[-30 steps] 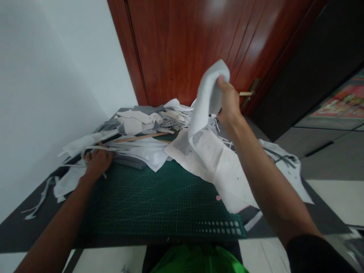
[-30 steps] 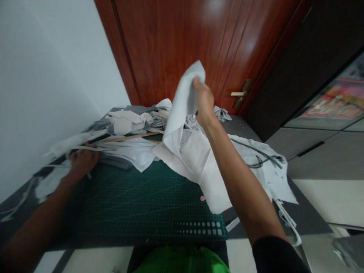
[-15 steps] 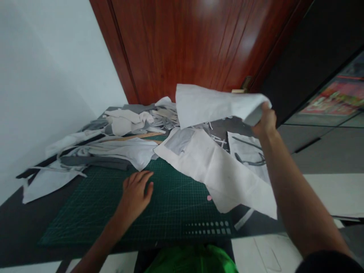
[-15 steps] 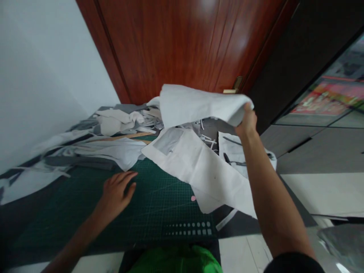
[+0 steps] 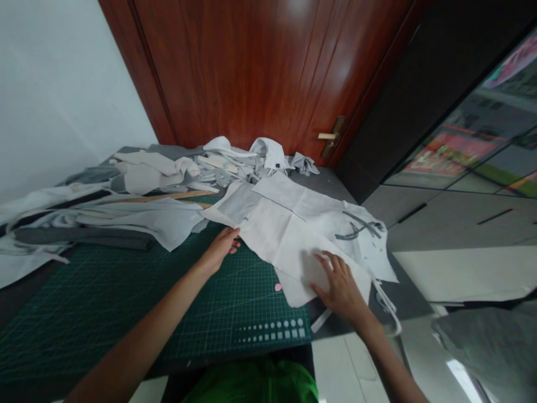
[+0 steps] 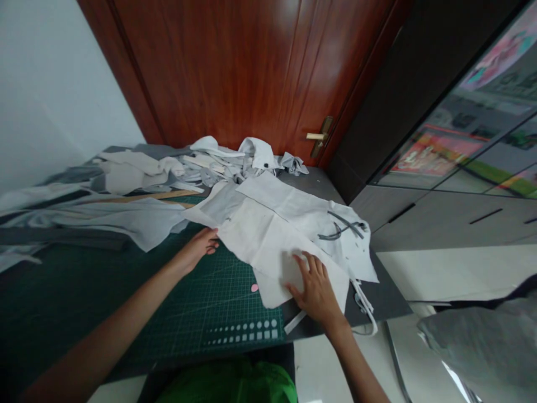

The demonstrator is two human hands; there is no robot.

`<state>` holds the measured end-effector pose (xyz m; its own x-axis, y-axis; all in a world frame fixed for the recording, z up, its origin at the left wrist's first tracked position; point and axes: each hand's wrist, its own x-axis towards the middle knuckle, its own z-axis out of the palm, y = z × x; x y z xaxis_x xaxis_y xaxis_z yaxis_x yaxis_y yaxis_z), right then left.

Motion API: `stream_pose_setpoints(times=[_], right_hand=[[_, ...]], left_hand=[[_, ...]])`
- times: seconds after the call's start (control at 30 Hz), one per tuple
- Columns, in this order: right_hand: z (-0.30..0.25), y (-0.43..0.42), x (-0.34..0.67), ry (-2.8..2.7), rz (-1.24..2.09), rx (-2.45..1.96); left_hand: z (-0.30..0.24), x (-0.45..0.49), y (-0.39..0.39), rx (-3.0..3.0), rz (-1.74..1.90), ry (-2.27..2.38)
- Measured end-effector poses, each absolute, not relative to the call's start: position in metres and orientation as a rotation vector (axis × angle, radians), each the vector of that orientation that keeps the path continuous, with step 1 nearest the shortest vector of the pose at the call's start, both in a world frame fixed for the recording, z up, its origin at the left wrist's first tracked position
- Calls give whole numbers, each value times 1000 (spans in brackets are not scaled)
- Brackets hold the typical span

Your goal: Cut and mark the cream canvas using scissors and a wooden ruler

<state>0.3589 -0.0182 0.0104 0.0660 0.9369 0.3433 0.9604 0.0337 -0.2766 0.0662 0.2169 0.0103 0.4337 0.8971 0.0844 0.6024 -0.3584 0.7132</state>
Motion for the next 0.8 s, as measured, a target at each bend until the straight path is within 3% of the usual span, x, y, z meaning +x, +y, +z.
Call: stream_pose_setpoints(times=[0.27,0.47,0.63,0.8], right_hand=[[-19,-65,379,-2043,-64,-1970],[5,-69,390,-1649,-278,-2008],[68,-46,422,-1211,-558,-2066],[189,-17,460,-1021,-657,-1802]], left_hand=[[70,89,255,1737,658,1008],[152,115,269,1705,914,755],[221,159,294,1761,987,583],[289,207,334,2030,936,555]])
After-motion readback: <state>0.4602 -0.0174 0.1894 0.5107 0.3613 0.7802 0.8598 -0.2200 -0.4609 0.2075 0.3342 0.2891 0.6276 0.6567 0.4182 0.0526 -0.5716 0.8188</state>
